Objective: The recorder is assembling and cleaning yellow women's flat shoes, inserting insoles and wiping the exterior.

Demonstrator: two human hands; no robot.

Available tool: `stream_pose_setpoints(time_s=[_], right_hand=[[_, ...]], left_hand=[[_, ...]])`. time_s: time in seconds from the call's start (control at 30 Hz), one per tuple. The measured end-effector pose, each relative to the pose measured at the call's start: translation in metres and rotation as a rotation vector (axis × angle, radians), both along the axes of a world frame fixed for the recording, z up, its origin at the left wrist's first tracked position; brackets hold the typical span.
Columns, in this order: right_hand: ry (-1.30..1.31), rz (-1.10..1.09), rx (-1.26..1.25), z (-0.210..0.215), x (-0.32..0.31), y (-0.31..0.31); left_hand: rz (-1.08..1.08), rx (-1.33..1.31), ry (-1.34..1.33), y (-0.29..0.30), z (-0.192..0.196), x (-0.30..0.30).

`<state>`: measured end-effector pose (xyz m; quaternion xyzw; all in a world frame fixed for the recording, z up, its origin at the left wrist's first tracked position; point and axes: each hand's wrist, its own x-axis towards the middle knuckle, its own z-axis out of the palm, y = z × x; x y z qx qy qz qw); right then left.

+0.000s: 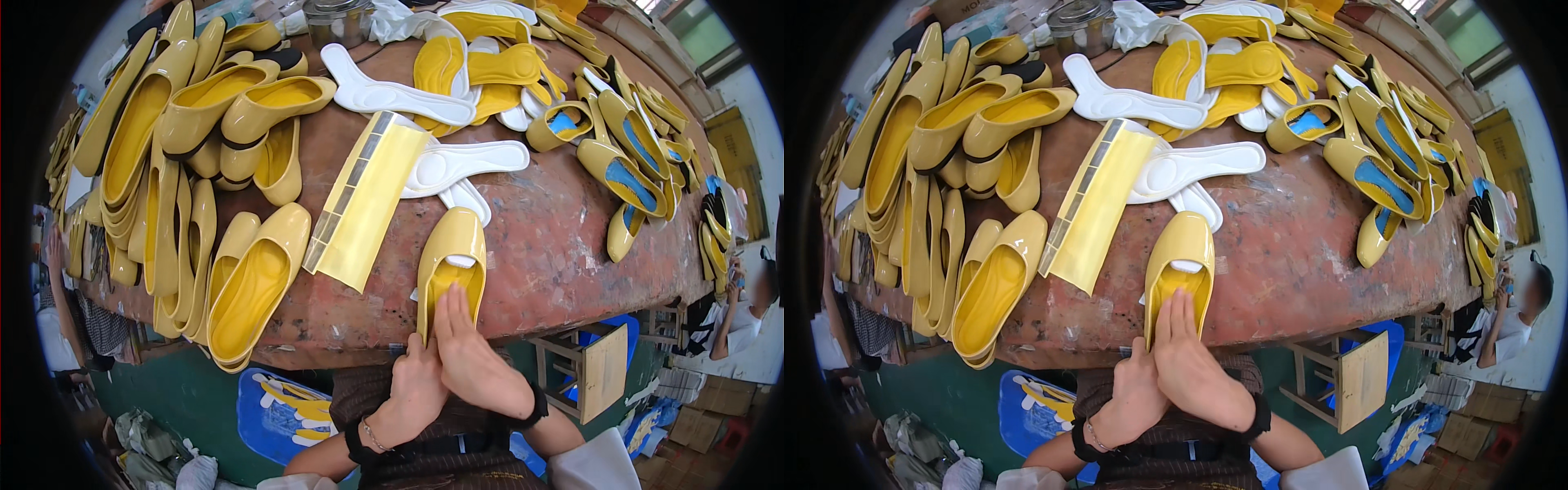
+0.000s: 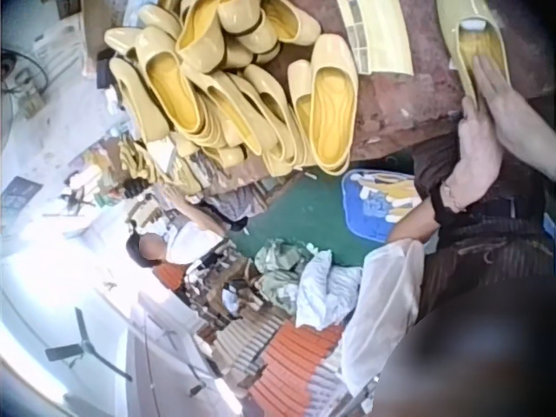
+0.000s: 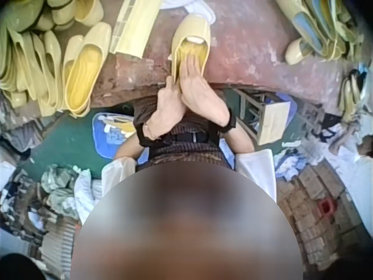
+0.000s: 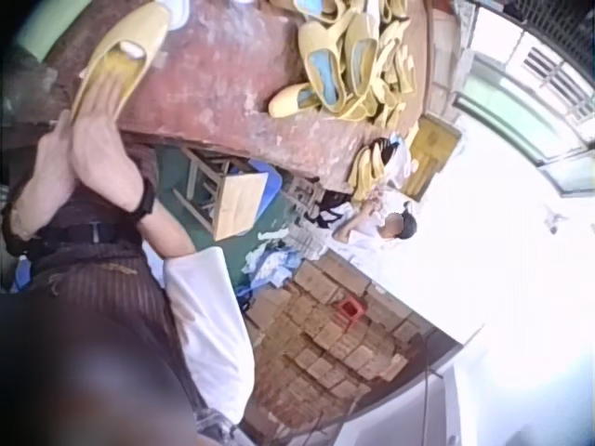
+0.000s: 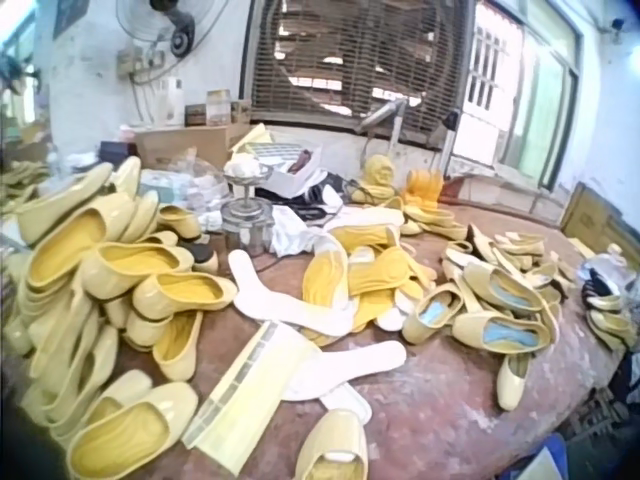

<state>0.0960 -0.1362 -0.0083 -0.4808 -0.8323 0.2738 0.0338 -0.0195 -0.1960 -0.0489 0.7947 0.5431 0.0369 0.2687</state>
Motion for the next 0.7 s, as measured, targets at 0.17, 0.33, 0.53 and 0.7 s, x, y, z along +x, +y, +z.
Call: stream_pose_setpoints(time_s=[0.17,0.33,0.53,0.7], right_hand=[[0.113,-0.272,-0.105,-0.036,-0.004,0.02],[-0.201,-0.211,0.442,-0.063,-0.014,0.028],[-0.467,0.008,0.455,-0.064,-0.01,0.039],[-0.234,-0.107,0.211,-0.076,-0.006,0.049]], left_hand=[[-0.028,0.236,0.049,-0.001,-0.002,0.002],[-0.011,0.2,-0.009,0.002,0.001,0.002],[-0.008,0.191,-0.01,0.006,0.005,0.005],[-0.037,0.204,0.052,0.01,0.007,0.005]])
